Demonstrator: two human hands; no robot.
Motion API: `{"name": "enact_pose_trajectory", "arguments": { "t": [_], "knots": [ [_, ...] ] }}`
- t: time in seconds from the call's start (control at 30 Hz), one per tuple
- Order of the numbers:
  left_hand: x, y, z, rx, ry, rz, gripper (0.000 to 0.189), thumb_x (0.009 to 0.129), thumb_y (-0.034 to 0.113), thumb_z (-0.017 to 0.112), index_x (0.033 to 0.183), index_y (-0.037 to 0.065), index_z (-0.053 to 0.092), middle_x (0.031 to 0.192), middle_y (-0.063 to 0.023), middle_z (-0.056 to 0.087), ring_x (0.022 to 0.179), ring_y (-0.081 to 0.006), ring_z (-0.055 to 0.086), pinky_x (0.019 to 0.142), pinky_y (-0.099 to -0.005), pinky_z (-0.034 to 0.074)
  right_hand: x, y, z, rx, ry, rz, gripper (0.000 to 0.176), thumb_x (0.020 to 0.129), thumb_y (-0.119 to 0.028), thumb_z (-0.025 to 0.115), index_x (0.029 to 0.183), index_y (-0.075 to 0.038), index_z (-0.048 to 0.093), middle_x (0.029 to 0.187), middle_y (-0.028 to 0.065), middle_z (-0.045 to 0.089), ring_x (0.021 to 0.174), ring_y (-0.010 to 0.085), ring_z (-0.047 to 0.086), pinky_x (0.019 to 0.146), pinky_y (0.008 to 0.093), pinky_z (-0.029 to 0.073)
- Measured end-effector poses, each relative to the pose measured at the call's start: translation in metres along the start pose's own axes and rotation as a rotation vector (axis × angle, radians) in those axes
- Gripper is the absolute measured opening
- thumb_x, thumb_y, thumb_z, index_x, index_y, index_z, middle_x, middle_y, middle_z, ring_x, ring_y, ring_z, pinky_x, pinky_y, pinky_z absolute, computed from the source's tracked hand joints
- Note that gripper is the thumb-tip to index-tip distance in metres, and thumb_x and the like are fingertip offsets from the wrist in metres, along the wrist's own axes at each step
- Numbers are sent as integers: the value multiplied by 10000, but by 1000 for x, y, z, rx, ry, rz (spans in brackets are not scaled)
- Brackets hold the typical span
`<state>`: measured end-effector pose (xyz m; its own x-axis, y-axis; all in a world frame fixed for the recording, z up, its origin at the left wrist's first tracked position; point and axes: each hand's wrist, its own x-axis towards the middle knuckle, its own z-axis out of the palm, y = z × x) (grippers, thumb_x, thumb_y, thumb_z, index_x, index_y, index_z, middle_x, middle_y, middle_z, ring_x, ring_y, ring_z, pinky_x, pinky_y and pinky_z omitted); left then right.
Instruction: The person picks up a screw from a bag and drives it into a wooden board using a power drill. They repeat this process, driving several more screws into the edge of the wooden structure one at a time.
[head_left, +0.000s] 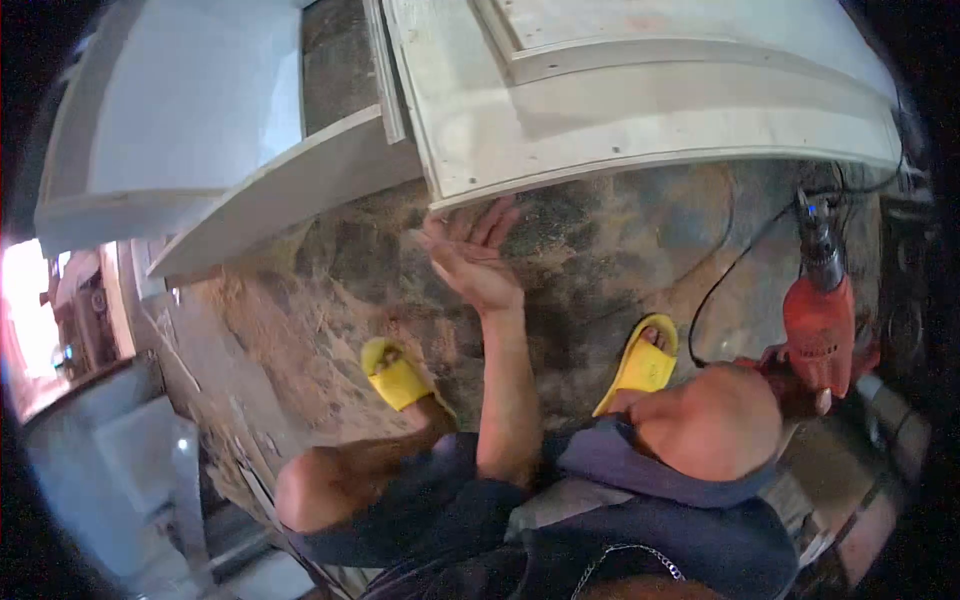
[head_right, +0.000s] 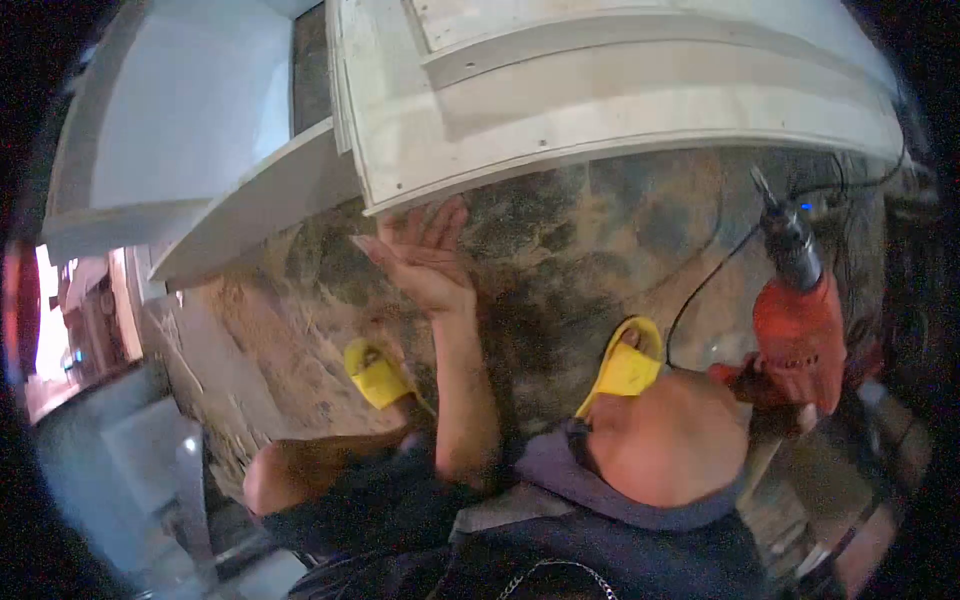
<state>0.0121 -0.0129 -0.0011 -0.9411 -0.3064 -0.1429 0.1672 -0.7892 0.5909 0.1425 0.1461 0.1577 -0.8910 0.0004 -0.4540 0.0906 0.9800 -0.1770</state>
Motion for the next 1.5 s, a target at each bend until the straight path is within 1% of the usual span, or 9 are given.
{"name": "enact_pose_trajectory", "arguments": {
  "t": [0.07, 0.13, 0.33, 0.43, 0.5, 0.57, 0.7, 0.77, 1.5],
  "knots": [
    [18, 18, -7, 40, -127, -33, 548, 779, 222, 677, 1178, -16, 386, 979, -174, 573, 803, -292, 634, 665, -344, 556, -12, -26, -3, 18, -19, 94, 145, 585, -268, 628, 619, -130, 661, 589, 115, 577, 596, 294, 596, 581, 409, 477],
    [41, 26, -13, 763, -361, 547, 472, 765, 188, 693, 1111, -37, 464, 944, -172, 592, 811, -244, 626, 687, -300, 532, -18, -72, -1, 34, -79, 282, 168, 617, -288, 640, 720, -161, 680, 585, 132, 562, 612, 329, 579, 638, 423, 474],
    [51, 28, -15, 586, -525, 380, 529, 780, 309, 675, 1089, -64, 462, 998, -169, 558, 785, -198, 597, 608, -288, 534, 4, -133, 4, 2226, 1446, 766, 449, 737, -317, 592, 1128, -113, 512, 975, 90, 602, 845, 216, 597, 744, 370, 471],
    [48, 49, -5, 630, -604, 99, 616, 827, 349, 602, 1209, -72, 366, 1014, -200, 539, 741, -262, 625, 588, -322, 547, -48, -28, 126, 1232, 1042, 94, 838, 572, -398, 710, 1245, -30, 372, 1208, 121, 458, 1103, 257, 458, 943, 399, 369],
    [55, 55, -8, 547, -644, -19, 641, 834, 390, 574, 1215, -78, 356, 1014, -206, 538, 736, -276, 628, 578, -324, 544, -71, -35, 182, 1337, 1191, 129, 734, 571, -298, 720, 1186, -32, 421, 1123, 101, 499, 1062, 226, 477, 904, 383, 393],
    [59, 64, -4, 627, -647, -152, 659, 855, 435, 520, 1224, -85, 352, 984, -209, 553, 706, -290, 633, 554, -298, 527, -40, -39, 193, 1330, 866, 22, 636, 588, -275, 706, 1128, -27, 478, 1025, 89, 538, 993, 221, 511, 890, 352, 403],
    [74, 74, 14, 1182, -634, 157, 593, 852, 348, 546, 1223, -76, 361, 919, -190, 567, 663, -245, 623, 526, -252, 492, 26, -73, 205, 1447, 1435, -285, 708, 560, -187, 727, 1172, -68, 392, 1094, 222, 517, 966, 319, 539, 847, 440, 429],
    [63, 82, 35, 1080, -628, -251, 491, 825, 280, 573, 1153, -55, 427, 895, -156, 568, 632, -192, 596, 491, -221, 442, 33, -66, 210, 1105, 1346, -388, 692, 592, -195, 747, 1174, -70, 396, 1111, 230, 511, 999, 350, 532, 856, 441, 430],
    [60, 66, 27, 867, -590, -230, 246, 835, 287, 547, 846, 42, 529, 707, -62, 555, 547, -139, 507, 457, -244, 362, 47, -94, 213, 869, 1375, -267, 655, 650, -314, 725, 1157, -48, 406, 1100, 220, 506, 974, 314, 537, 812, 392, 452]
  ]
}}
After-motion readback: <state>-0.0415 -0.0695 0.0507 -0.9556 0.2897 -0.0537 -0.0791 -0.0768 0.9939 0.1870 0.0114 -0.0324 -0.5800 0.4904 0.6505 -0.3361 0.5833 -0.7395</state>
